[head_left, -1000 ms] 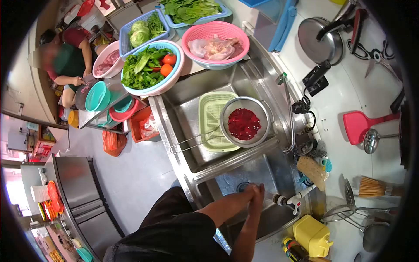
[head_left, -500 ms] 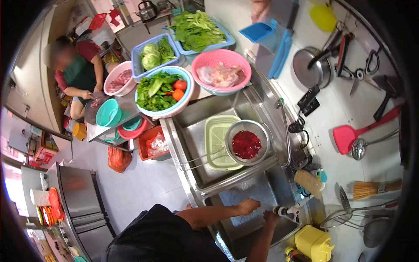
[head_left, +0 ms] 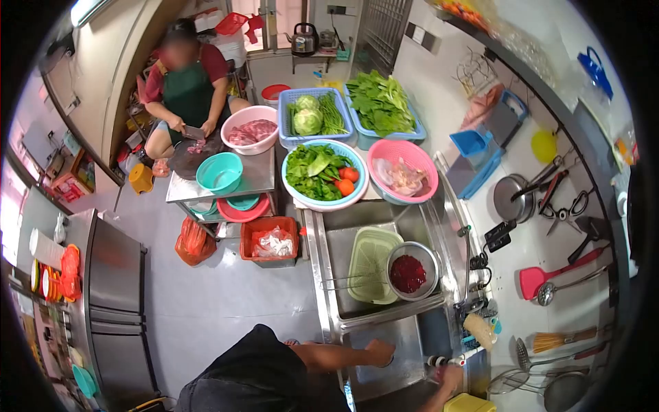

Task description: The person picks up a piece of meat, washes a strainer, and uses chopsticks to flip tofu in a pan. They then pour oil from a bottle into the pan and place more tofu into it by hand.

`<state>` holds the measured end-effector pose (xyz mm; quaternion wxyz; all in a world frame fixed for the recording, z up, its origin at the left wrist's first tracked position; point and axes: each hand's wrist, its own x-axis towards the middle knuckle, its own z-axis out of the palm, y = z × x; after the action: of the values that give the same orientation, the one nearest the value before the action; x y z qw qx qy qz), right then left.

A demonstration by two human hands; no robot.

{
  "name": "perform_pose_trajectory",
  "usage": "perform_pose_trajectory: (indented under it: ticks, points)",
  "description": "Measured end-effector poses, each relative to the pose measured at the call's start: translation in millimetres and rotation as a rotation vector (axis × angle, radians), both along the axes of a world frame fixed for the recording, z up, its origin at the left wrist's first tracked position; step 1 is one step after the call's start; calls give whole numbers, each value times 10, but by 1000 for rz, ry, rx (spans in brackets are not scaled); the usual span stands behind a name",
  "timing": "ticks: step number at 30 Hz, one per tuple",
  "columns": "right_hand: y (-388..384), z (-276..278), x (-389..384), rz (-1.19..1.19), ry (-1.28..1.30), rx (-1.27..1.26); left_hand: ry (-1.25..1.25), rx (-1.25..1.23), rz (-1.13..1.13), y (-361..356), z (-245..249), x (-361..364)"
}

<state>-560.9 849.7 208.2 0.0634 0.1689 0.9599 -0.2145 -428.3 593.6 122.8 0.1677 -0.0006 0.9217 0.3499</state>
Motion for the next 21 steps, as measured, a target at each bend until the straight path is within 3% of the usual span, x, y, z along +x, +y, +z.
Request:
perform_pose_trajectory:
  ticks: [3,4,7,11,12,14,16,17,18,19,20,21]
  points:
    - [-314,-258,-18,-327,-30,-747,-79,38,-89,-109,370,119]
    - [-228,-274,-4,-285,-100,-884,-119,77,-114,-142,514,133]
    - [-80,224,306,-109,-133,-836,35,69,-70,234,307,77]
    - [234,929,633,107,230,-774,447,198,-236,319,1091,-76]
    - [276,1139,748,172,310,-927,598,276,-284,299,1357,-45]
    - [146,1652,1034,285,424,-1155,530,289,-235,185,2171,114]
    - [-204,2177,1505,346,529,-1282,786,377,-64,368,2205,166]
    - [-253,2245,1672,326,495,-1388,783,450,-52,288,2230,236]
    - [-227,2177,1799,283,392,-1415,780,523,-40,213,2234,289]
    - [-7,1728,1731,326,233,-1693,1009,476,-12,235,2090,314]
    - [-104,1274,1746,136,105,-2160,763,489,139,371,1785,415]
    - [-173,875,1688,-15,-48,-2249,356,346,-111,352,1320,377]
